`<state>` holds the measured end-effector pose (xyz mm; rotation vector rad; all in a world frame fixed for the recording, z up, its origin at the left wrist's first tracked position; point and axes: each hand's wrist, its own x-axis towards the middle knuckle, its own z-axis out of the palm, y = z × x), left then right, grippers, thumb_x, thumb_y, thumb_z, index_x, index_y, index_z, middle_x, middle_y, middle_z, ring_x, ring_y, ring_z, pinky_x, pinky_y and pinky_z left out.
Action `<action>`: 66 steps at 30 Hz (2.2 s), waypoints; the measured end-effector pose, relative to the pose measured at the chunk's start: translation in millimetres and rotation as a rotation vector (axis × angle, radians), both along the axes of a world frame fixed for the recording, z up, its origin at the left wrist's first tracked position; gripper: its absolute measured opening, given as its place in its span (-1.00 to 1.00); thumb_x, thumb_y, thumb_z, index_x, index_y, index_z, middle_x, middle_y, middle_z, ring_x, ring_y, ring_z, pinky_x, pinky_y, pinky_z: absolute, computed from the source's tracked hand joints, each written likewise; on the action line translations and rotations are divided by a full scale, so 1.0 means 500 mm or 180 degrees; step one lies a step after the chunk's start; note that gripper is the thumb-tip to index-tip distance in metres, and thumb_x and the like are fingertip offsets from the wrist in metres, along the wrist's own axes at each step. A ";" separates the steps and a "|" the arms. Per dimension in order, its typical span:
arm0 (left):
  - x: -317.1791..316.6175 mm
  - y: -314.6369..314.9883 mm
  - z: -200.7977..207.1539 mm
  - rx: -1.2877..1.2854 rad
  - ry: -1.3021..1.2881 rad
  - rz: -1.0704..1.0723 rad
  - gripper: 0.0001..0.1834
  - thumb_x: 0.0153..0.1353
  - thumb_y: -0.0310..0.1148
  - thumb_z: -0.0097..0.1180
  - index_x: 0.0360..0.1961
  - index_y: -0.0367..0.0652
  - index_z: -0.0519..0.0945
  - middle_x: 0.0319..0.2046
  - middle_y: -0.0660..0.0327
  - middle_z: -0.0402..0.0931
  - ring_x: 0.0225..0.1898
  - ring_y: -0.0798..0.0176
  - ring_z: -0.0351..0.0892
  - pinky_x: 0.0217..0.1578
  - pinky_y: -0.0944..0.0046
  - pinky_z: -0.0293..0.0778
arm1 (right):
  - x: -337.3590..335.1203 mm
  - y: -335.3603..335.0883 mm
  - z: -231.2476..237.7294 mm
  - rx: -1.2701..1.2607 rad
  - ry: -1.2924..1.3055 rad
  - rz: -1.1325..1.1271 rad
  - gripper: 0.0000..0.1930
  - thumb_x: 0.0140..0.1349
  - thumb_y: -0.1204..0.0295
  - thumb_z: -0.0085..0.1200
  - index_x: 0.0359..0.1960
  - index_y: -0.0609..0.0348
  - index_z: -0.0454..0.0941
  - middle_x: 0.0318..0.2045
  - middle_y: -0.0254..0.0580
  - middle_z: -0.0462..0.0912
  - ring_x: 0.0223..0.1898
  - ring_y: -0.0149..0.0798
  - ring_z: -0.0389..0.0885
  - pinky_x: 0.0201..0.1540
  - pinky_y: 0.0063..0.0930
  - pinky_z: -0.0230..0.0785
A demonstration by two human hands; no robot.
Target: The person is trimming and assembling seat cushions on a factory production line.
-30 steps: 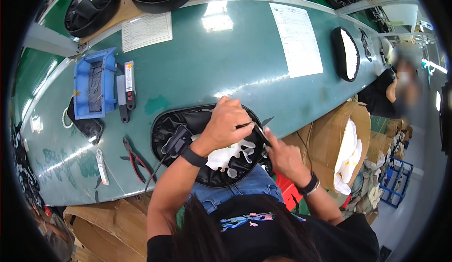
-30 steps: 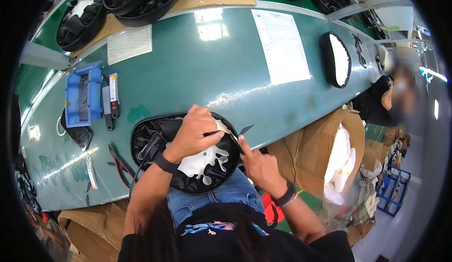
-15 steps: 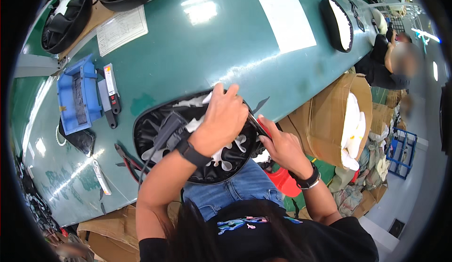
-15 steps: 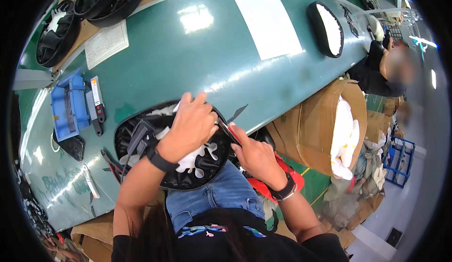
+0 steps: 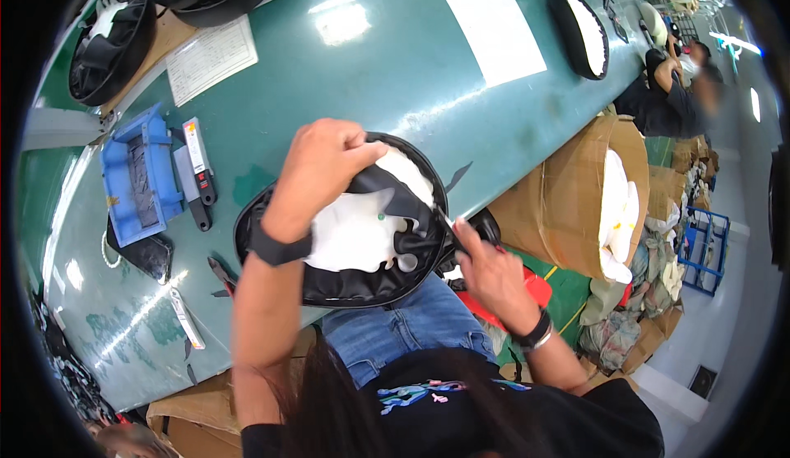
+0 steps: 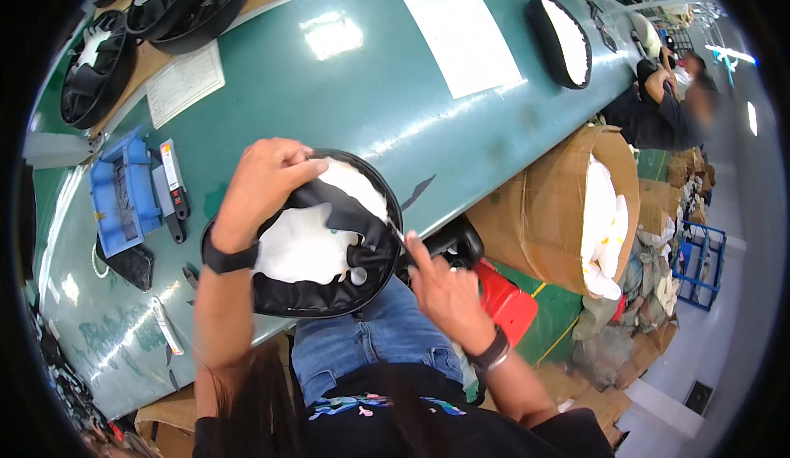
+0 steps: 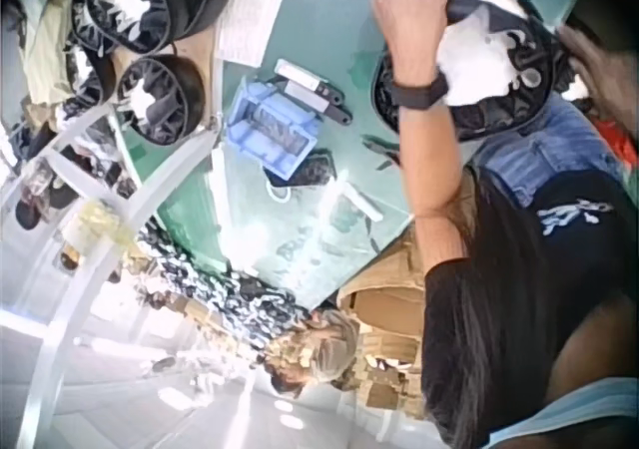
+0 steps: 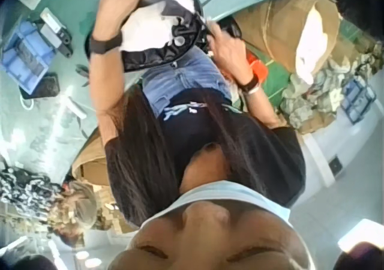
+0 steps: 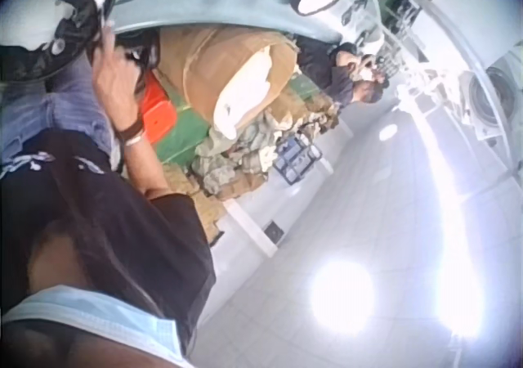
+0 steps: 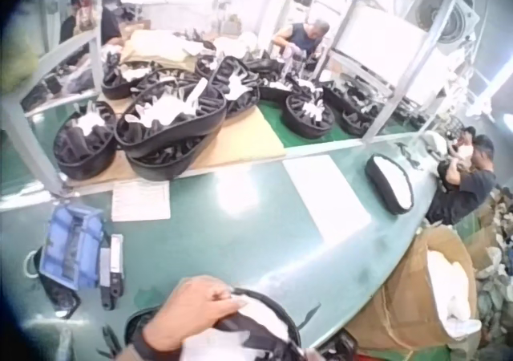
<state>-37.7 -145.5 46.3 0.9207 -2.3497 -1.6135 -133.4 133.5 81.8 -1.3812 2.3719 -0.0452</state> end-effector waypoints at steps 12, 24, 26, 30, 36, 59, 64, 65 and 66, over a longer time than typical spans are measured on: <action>0.125 0.080 0.071 0.1031 0.1228 0.0092 -0.77 0.00 -0.57 0.09 -0.66 -0.28 0.28 -0.14 0.01 0.55 -0.19 -0.01 0.59 -0.23 0.23 0.45 | -0.176 -0.232 0.019 0.0179 -0.0201 0.2273 -0.44 0.20 0.35 0.07 0.27 -0.35 0.30 -0.60 -0.19 0.47 -0.68 -0.09 0.49 -0.65 -0.24 0.22; 0.085 0.054 -0.032 0.1218 0.0845 0.0804 -0.63 -0.11 -0.38 0.25 -0.81 -0.26 0.30 -0.78 0.24 0.14 -0.64 0.32 0.10 -0.58 0.23 0.03 | -0.118 -0.144 0.027 0.0731 -0.0025 0.1650 -0.36 0.19 0.47 -0.03 0.36 -0.08 0.15 -0.59 -0.05 0.43 -0.68 -0.09 0.46 -0.68 -0.20 0.28; 0.131 0.029 -0.031 0.1280 0.1543 0.1262 -0.60 -0.16 -0.43 0.27 -0.81 -0.26 0.25 -0.77 0.25 0.08 -0.64 0.31 0.07 -0.57 0.23 -0.01 | -0.094 -0.115 0.035 0.0812 -0.0031 0.1510 -0.33 0.18 0.46 -0.01 0.37 0.01 0.12 -0.58 -0.05 0.43 -0.68 -0.09 0.45 -0.68 -0.20 0.27; 0.181 -0.008 -0.034 0.0518 0.2923 0.1070 -0.54 -0.15 -0.40 0.24 -0.86 -0.19 0.16 -0.80 0.34 0.06 -0.59 0.34 0.05 -0.48 0.23 -0.05 | -0.046 -0.055 0.030 0.0680 -0.0058 0.0955 -0.35 0.21 0.42 0.03 0.36 0.12 0.12 -0.58 -0.02 0.44 -0.67 -0.04 0.45 -0.67 -0.17 0.28; 0.302 0.005 -0.122 0.1035 0.4665 0.2844 -0.67 -0.11 -0.43 0.03 -0.73 -0.03 0.10 -0.65 0.43 0.14 -0.53 0.36 0.04 -0.13 0.13 0.07 | 0.031 -0.016 0.028 -0.0164 -0.0558 -0.0004 -0.39 0.19 0.43 0.12 0.28 0.19 0.21 -0.21 0.09 0.61 -0.45 0.12 0.60 -0.49 -0.11 0.42; 0.296 0.191 -0.072 0.0617 0.1081 0.2059 -0.66 -0.04 -0.44 0.19 -0.71 -0.27 0.26 -0.71 0.26 0.12 -0.52 0.25 0.10 -0.42 0.25 0.06 | -0.026 -0.454 -0.107 -0.0161 -0.1017 0.2280 -0.29 -0.02 0.06 0.32 0.13 0.02 0.28 -0.27 -0.07 0.61 -0.25 0.02 0.62 -0.28 -0.21 0.42; 0.285 0.206 0.039 -0.1045 -0.0869 0.1369 -0.85 -0.08 -0.39 0.26 -0.49 -0.14 0.53 -0.49 0.22 0.43 -0.28 0.12 0.39 -0.12 0.11 0.20 | -0.088 -0.385 -0.081 0.0295 -0.1315 0.1711 -0.22 -0.04 0.08 0.36 0.17 0.07 0.23 -0.17 0.08 0.60 -0.16 0.10 0.61 -0.17 -0.21 0.43; 0.263 0.207 0.052 -0.1723 -0.1258 0.1379 -0.79 -0.06 -0.37 0.28 -0.36 -0.12 0.56 -0.41 0.23 0.47 -0.21 0.09 0.41 -0.05 0.09 0.22 | -0.101 -0.368 -0.081 0.0246 -0.1316 0.1530 -0.22 -0.02 0.09 0.36 0.18 0.09 0.21 -0.17 0.09 0.60 -0.16 0.12 0.60 -0.16 -0.20 0.43; 0.243 0.211 0.049 -0.1739 -0.1273 0.1375 -0.79 -0.06 -0.37 0.28 -0.36 -0.12 0.56 -0.41 0.23 0.47 -0.21 0.09 0.41 -0.05 0.09 0.22 | -0.108 -0.356 -0.083 0.0190 -0.1337 0.1371 -0.21 -0.01 0.09 0.35 0.19 0.10 0.20 -0.17 0.11 0.59 -0.17 0.14 0.60 -0.16 -0.20 0.43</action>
